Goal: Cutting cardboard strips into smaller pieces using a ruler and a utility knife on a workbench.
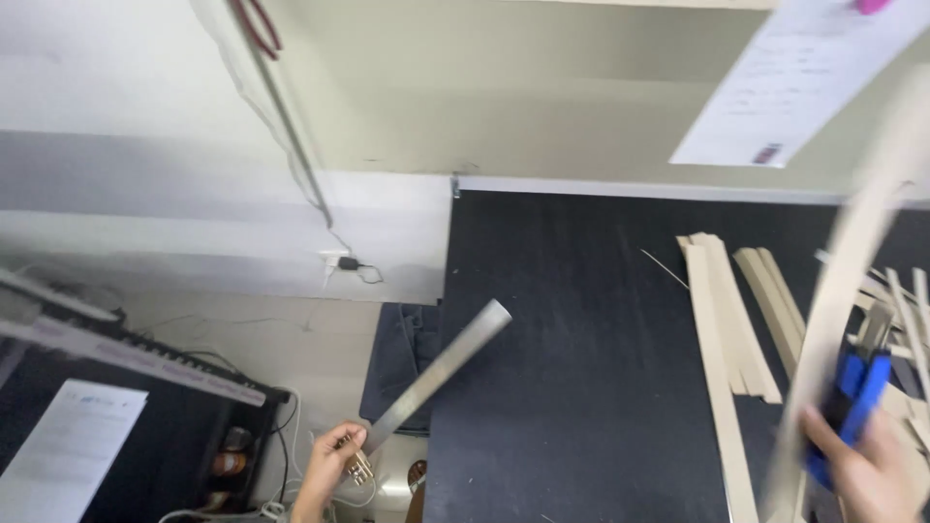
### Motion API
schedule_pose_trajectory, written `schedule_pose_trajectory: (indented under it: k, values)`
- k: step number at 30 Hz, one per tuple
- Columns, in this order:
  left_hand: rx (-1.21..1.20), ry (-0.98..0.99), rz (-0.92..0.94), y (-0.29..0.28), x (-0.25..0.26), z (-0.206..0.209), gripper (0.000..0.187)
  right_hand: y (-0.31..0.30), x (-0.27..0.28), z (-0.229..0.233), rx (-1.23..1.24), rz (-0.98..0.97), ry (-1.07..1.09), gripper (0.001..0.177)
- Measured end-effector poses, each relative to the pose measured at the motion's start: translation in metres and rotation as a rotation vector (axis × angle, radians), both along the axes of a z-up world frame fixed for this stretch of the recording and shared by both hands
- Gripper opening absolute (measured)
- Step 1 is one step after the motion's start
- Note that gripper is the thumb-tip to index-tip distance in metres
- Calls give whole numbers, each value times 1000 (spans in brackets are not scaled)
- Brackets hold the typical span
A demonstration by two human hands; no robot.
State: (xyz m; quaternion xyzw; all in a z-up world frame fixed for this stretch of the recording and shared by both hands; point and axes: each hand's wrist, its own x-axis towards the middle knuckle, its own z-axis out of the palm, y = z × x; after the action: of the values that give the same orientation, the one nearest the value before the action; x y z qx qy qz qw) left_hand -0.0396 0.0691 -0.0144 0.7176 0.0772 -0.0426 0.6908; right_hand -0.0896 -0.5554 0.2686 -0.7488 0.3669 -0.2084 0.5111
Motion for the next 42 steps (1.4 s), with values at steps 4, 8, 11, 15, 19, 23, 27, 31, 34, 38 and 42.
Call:
schedule_pose_trajectory:
  k: [4, 8, 11, 15, 19, 23, 27, 31, 34, 38, 42]
  values:
    - [-247, 200, 306, 8, -9, -10, 9, -22, -7, 7, -343, 353, 509, 50]
    - [-331, 140, 359, 8, -12, -11, 13, -34, 35, -85, -445, 780, 794, 53]
    - [-266, 231, 300, -3, -5, 1, 20, 14, 68, -136, -673, 1129, 496, 47]
    - [-300, 265, -15, -25, -5, 44, 16, 50, 99, -197, -953, 1273, 484, 48]
    - [132, 278, -35, -42, 9, 43, 17, 75, 92, -206, -950, 959, 433, 37]
    - [306, 202, -212, -60, 13, 58, 19, 62, 84, -247, -526, 647, 168, 20]
    - [272, 249, -268, -74, -9, 59, 19, 72, 80, -187, -605, 800, 185, 23]
    - [120, 450, -231, -79, -38, 85, 21, 79, 74, -165, -446, 887, 211, 47]
    - [2, 499, -151, -76, -50, 76, 20, 75, 80, -183, -462, 834, 196, 54]
    - [-59, 535, -32, -86, -54, 109, 22, 67, 92, -215, -557, 760, 152, 54]
    - [-13, 452, 10, -72, -25, 56, 21, 80, 101, -235, -596, 758, 154, 52]
